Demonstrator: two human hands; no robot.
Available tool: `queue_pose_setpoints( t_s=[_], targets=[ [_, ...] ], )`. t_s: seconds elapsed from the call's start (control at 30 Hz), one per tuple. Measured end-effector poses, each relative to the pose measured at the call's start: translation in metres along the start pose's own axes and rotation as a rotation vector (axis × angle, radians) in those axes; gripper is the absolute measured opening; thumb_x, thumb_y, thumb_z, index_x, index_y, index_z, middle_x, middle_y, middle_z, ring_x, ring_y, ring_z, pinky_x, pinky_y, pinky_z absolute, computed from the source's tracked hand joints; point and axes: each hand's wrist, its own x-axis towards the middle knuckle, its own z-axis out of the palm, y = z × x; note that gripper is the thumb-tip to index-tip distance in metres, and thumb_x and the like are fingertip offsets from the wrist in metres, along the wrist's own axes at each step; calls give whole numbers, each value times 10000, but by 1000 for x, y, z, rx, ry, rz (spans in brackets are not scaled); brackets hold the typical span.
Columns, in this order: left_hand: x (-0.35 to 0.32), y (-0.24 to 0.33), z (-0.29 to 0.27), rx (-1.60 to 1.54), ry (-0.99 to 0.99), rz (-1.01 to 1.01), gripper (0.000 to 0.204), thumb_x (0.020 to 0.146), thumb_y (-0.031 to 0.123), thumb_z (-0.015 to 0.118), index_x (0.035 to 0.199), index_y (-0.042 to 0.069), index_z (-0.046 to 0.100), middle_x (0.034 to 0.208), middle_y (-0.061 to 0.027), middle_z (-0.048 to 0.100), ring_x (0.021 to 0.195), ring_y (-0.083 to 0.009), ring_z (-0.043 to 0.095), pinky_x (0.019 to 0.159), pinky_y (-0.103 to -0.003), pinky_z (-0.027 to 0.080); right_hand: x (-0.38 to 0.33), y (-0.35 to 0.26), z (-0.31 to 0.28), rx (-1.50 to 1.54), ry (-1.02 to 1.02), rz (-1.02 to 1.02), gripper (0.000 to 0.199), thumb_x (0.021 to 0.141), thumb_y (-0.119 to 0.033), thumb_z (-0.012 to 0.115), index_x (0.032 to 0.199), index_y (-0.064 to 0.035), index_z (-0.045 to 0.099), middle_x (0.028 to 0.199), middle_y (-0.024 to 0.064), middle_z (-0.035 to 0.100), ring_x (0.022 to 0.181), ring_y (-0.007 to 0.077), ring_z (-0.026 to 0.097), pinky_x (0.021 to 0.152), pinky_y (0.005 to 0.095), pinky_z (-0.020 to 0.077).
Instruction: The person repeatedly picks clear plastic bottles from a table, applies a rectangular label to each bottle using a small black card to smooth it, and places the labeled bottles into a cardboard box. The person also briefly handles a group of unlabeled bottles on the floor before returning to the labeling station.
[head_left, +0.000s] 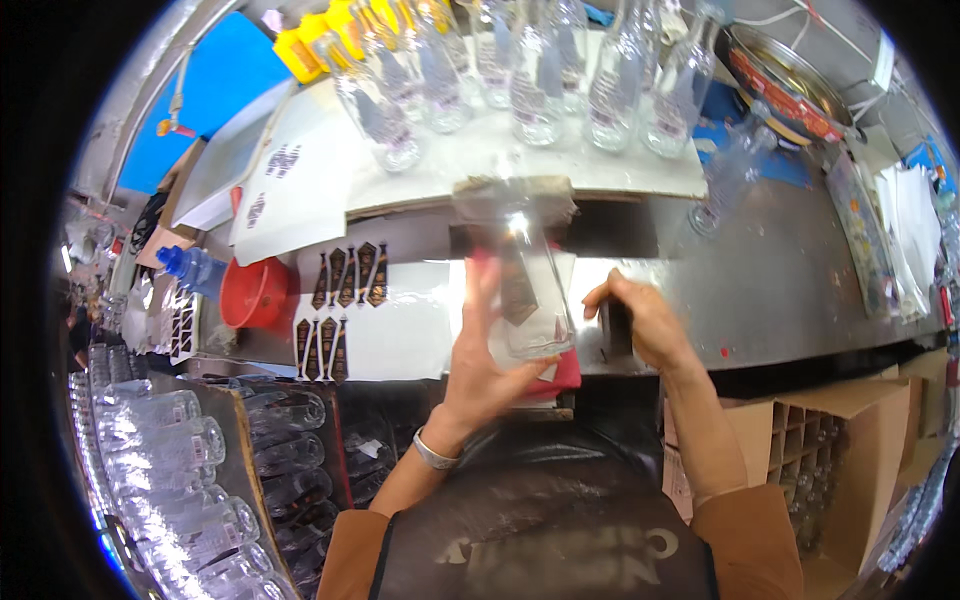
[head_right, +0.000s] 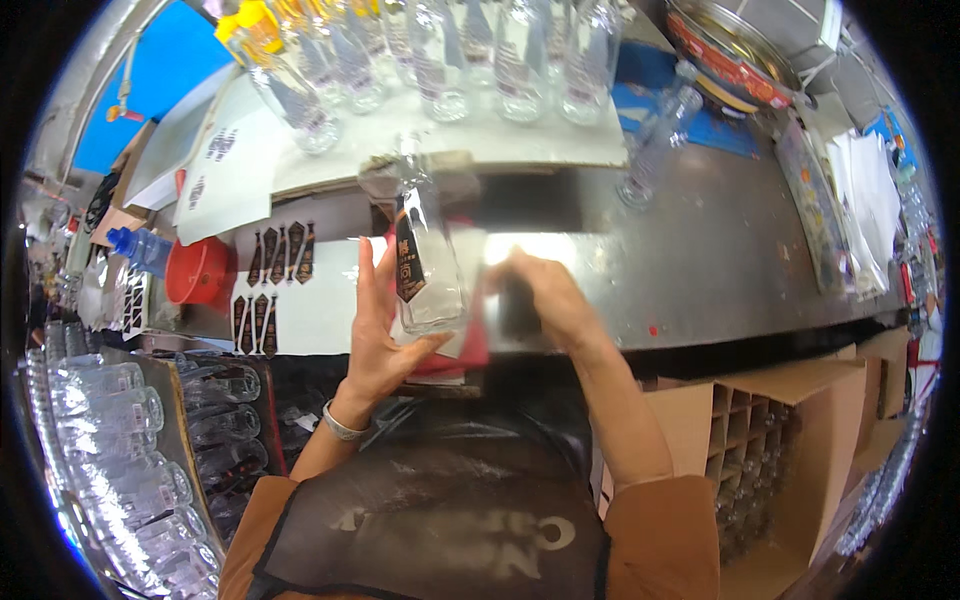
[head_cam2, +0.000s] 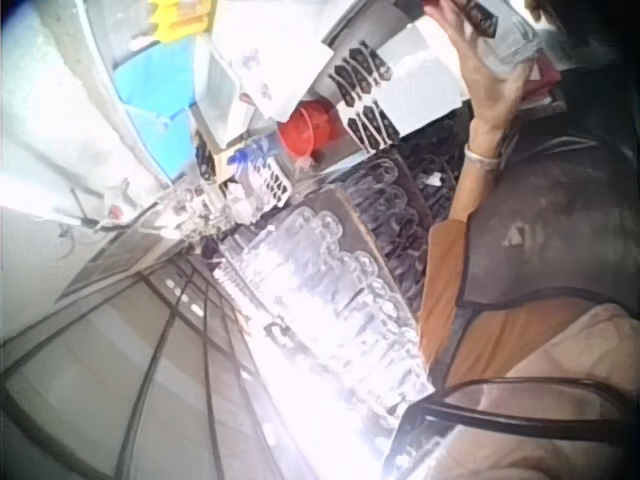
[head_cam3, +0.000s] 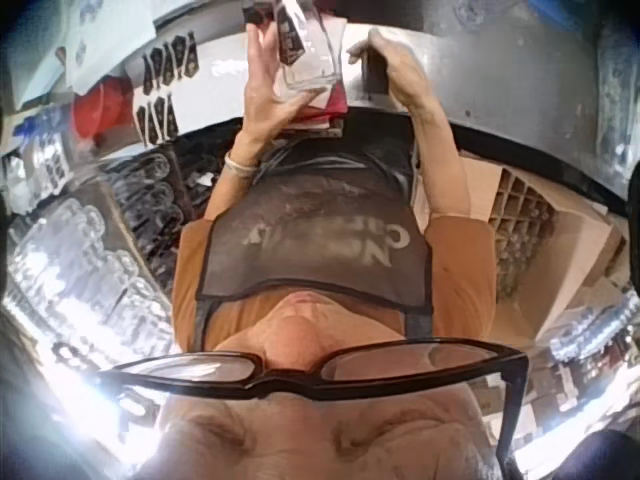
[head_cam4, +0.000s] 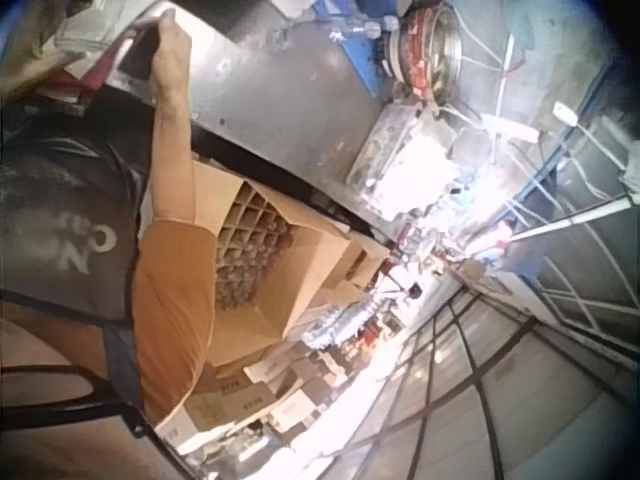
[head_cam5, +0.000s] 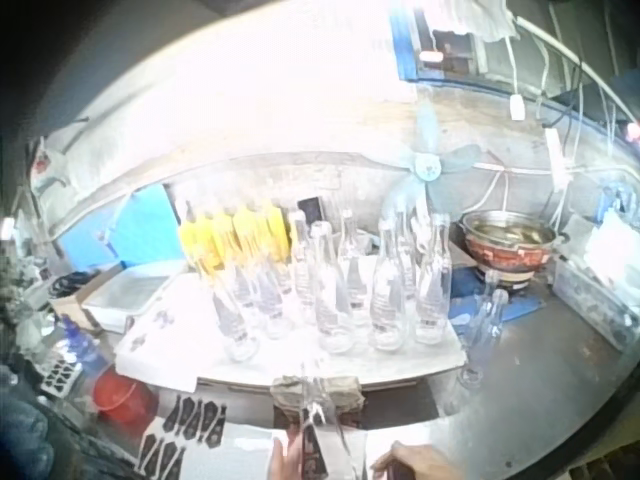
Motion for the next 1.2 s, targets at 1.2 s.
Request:
queue_pose_setpoints(
  t_s=[1.2],
  targets=[
    [95, -20, -199, 1317, 155, -3, 683, 953, 491, 605, 1406, -13, 518, 1495, -215, 453, 1435, -380, 358, 1185, -541, 235, -28, -3, 23, -838, 220, -278, 278, 863, -81, 711, 1121, 22, 694, 790, 87, 688, 542, 115, 500, 540, 270, 429]
  ],
)
